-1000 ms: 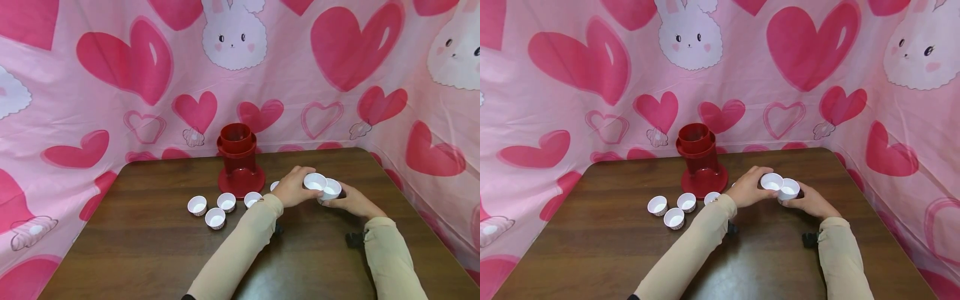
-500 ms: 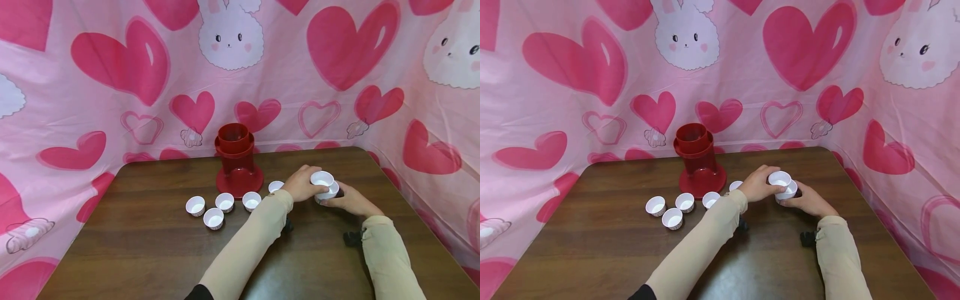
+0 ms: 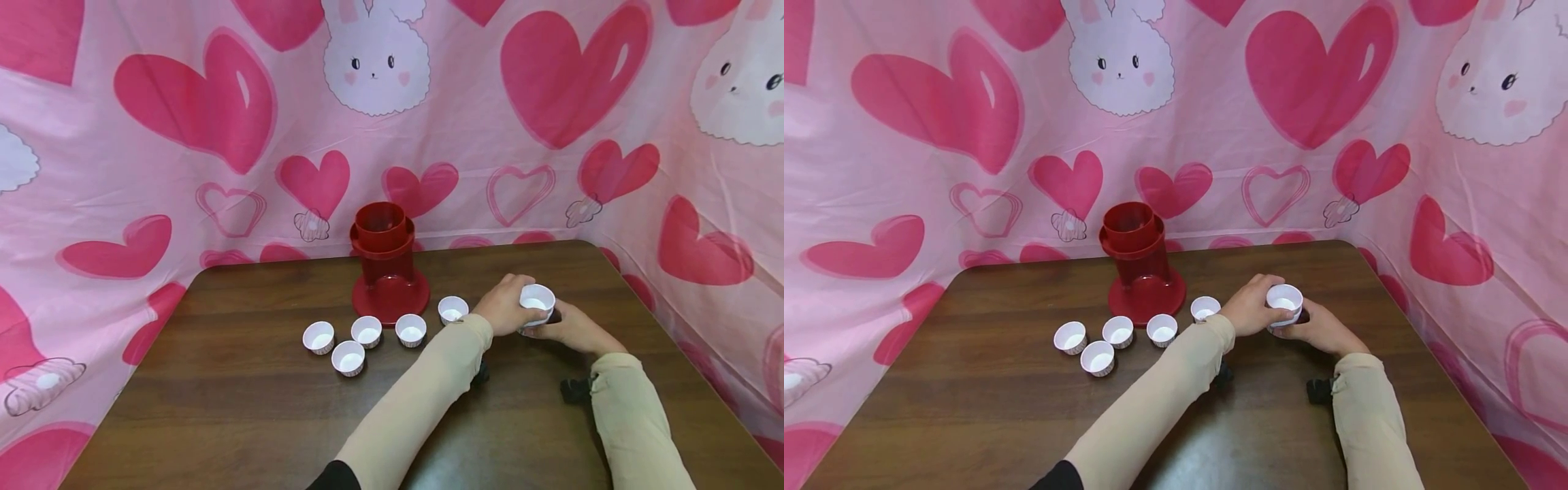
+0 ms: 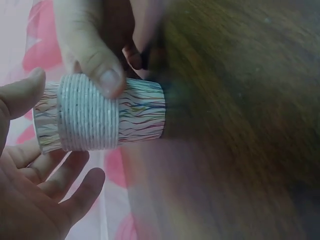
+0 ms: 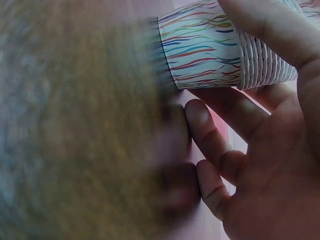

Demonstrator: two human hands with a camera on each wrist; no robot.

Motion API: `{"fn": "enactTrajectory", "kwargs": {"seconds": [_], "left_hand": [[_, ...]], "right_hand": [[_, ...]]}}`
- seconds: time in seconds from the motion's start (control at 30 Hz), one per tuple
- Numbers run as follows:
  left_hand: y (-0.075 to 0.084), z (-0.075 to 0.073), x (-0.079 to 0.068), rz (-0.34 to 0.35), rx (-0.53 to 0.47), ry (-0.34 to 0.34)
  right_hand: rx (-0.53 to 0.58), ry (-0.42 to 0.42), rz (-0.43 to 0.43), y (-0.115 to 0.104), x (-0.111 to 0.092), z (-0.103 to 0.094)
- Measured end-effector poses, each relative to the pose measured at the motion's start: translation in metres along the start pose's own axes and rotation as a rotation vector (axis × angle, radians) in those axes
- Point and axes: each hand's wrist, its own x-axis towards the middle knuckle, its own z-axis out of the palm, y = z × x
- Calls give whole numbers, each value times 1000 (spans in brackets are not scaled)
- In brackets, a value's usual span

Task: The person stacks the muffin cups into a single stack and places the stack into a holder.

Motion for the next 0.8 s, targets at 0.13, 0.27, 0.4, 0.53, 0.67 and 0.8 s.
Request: {"fn": "enactTrajectory", "kwargs": {"seconds": [0.13,0.27,0.4,0.53,0.67,0.8], "left_hand": [[-2,3,1,4,22,-3],[-4,7,2,-4,29,-6],[-3,10,2,-28,53,6],[-1,11,-1,-56,77,34],[0,10,-5,-51,146,20],[-4,2,-12,-2,194,-30]], "right_hand": [[-7,4,-14,-1,0,-1],[-15,3,-37,0,-1,0],[-19,7,-51,0,0,0],[-12,14,-45,1,1,1],[-18,21,-51,1,0,1],[-13,11,-46,0,0,0]]}}
